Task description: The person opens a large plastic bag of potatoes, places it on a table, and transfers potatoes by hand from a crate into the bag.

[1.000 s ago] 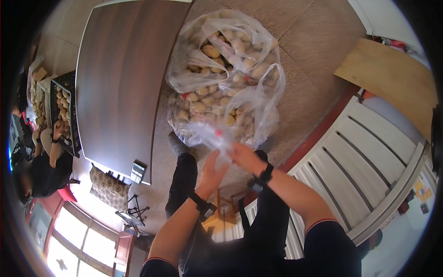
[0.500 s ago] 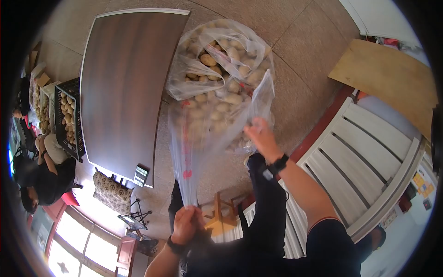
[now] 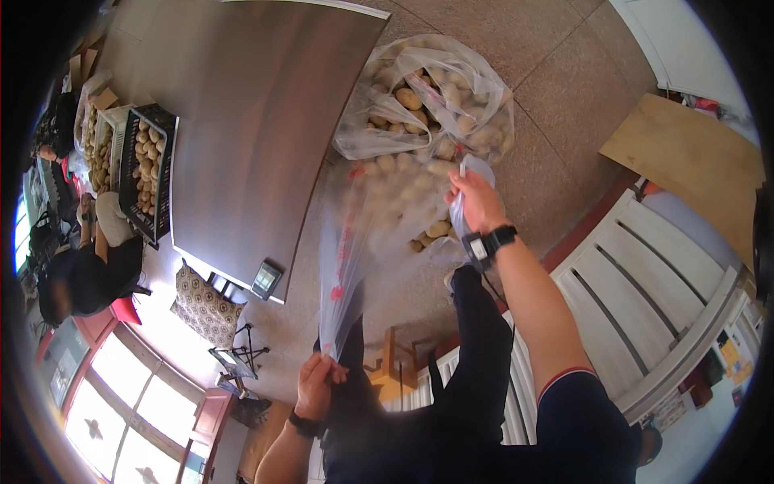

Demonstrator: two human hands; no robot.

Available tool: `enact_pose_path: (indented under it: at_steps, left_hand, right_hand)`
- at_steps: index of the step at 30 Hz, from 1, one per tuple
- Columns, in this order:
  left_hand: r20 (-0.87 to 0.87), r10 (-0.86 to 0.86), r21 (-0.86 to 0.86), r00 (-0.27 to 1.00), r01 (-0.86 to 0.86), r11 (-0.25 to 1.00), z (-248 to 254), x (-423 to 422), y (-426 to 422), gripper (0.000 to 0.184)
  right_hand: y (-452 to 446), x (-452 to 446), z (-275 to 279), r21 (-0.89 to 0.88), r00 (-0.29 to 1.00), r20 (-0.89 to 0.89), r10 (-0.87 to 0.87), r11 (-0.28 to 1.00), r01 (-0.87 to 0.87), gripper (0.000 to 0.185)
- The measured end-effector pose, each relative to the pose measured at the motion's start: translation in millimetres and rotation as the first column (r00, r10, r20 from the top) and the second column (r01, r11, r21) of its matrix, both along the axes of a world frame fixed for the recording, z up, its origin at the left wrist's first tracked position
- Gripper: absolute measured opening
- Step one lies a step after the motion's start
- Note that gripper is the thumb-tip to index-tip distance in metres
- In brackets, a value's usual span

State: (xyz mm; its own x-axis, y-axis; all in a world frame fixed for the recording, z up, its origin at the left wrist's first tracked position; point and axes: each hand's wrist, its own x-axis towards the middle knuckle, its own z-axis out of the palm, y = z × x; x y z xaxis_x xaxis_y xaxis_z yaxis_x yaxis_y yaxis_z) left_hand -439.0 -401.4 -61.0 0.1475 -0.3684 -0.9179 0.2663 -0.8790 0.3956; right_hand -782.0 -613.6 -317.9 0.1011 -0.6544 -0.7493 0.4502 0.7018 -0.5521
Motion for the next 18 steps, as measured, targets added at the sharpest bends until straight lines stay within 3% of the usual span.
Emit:
enact_pose_path:
  at_steps: [1,3,4,9,12,14,18]
  left_hand:
    - [-0.001,0.004,0.004,1.000,-0.004,1.000,2,2,2,0.024]
    - [0.069,-0.205,-0.019,0.976,0.207,0.978,4,5,5,0.028]
    - [0.067,-0.205,-0.028,0.976,0.207,0.978,7,4,4,0.028]
    - [0.128,-0.358,-0.094,0.925,0.370,0.924,35,-14,-17,0.029]
    - [0.155,-0.372,-0.086,0.915,0.388,0.918,48,-30,-20,0.028]
    - [0.203,-0.402,-0.125,0.893,0.431,0.894,57,-34,-16,0.028]
    - [0.263,-0.439,-0.115,0.859,0.479,0.870,94,-43,-29,0.028]
  right_hand:
    - [15,3,33,0.015,0.998,0.054,-0.018,1.000,0.018,0.016]
    - [48,2,95,0.129,0.998,0.056,-0.043,0.991,0.035,0.011]
    - [67,-1,120,0.145,1.000,0.003,-0.011,0.989,0.010,0.011]
    - [172,-27,231,0.305,0.998,-0.055,0.002,0.952,0.015,0.021]
    - [232,-32,285,0.441,0.995,0.008,-0.099,0.894,0.086,0.023]
    - [260,-32,316,0.467,0.992,-0.096,-0.077,0.877,0.113,0.022]
    - [272,-53,358,0.369,0.981,-0.116,-0.154,0.911,0.186,0.021]
